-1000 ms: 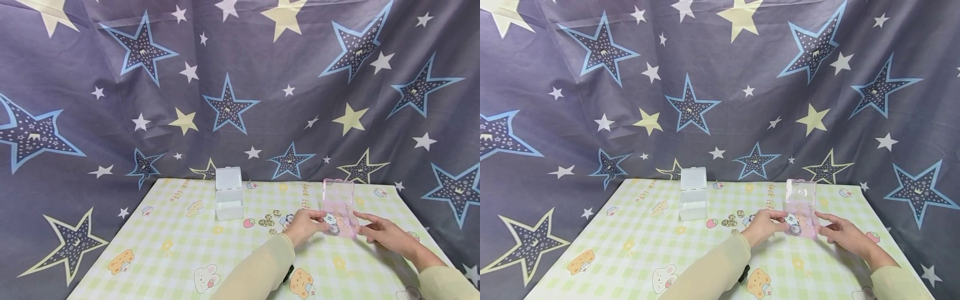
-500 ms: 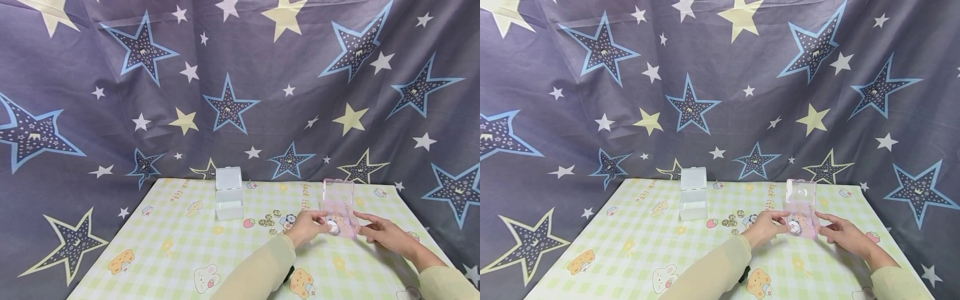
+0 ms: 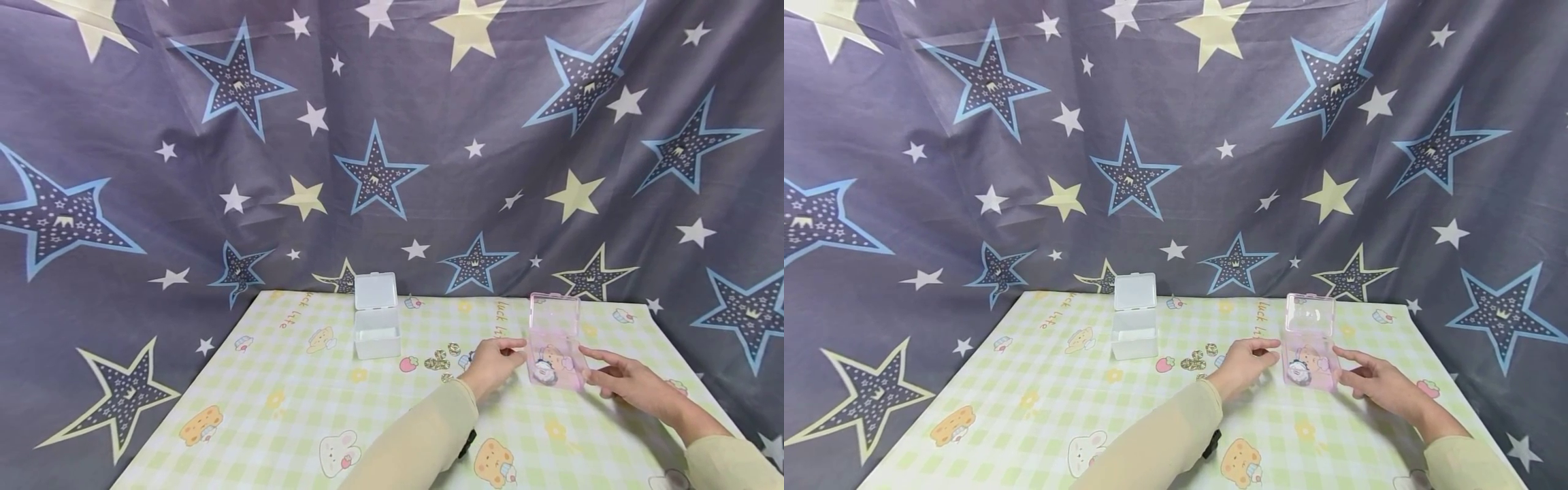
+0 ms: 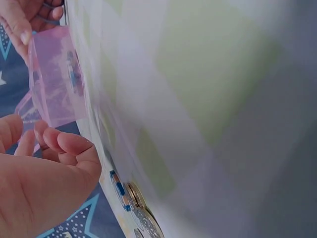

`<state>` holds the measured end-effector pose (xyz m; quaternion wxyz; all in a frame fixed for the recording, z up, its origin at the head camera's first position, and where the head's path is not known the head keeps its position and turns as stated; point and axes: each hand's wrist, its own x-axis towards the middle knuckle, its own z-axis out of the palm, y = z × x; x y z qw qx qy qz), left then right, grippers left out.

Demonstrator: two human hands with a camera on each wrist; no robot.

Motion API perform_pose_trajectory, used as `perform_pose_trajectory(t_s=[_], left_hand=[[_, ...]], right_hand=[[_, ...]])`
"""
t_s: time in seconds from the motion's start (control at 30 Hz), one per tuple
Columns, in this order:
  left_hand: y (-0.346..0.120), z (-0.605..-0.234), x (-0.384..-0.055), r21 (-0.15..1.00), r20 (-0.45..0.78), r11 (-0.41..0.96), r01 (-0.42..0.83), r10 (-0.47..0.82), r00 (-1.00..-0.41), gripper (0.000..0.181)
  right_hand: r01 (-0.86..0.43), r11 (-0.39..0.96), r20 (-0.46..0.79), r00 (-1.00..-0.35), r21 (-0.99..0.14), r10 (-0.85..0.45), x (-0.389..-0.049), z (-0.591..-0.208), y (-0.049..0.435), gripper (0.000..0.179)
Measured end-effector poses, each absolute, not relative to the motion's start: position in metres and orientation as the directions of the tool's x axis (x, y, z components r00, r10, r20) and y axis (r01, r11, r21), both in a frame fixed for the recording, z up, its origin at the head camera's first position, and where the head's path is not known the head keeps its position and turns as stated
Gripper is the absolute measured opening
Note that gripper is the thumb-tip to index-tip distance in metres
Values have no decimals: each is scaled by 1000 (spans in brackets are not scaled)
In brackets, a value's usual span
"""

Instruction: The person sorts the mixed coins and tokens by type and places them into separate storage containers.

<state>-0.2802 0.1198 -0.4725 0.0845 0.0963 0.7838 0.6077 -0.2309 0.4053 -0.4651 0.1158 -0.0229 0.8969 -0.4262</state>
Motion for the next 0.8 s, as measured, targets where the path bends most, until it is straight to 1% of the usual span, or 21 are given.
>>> perform_pose_trajectory(t_s=[0.17,0.47,0.63,0.7,0.8], left_hand=[[117,-472,-282,970,-23,241,38,247,-969,29],[101,-474,-295,962,34,252,104,267,-963,28],[86,-474,-307,964,44,246,103,234,-971,26],[80,-475,-313,960,27,268,87,221,-975,26],[73,-478,-319,923,10,375,86,199,-980,26]], right_hand=[[53,616,-181,-972,-786,-147,-232,-467,405,72],[53,627,-182,-973,-777,-142,-232,-467,406,72],[50,622,-178,-973,-782,-144,-232,-466,406,71],[50,621,-177,-974,-782,-144,-232,-467,406,71],[51,623,-178,-973,-781,-143,-232,-468,407,71]])
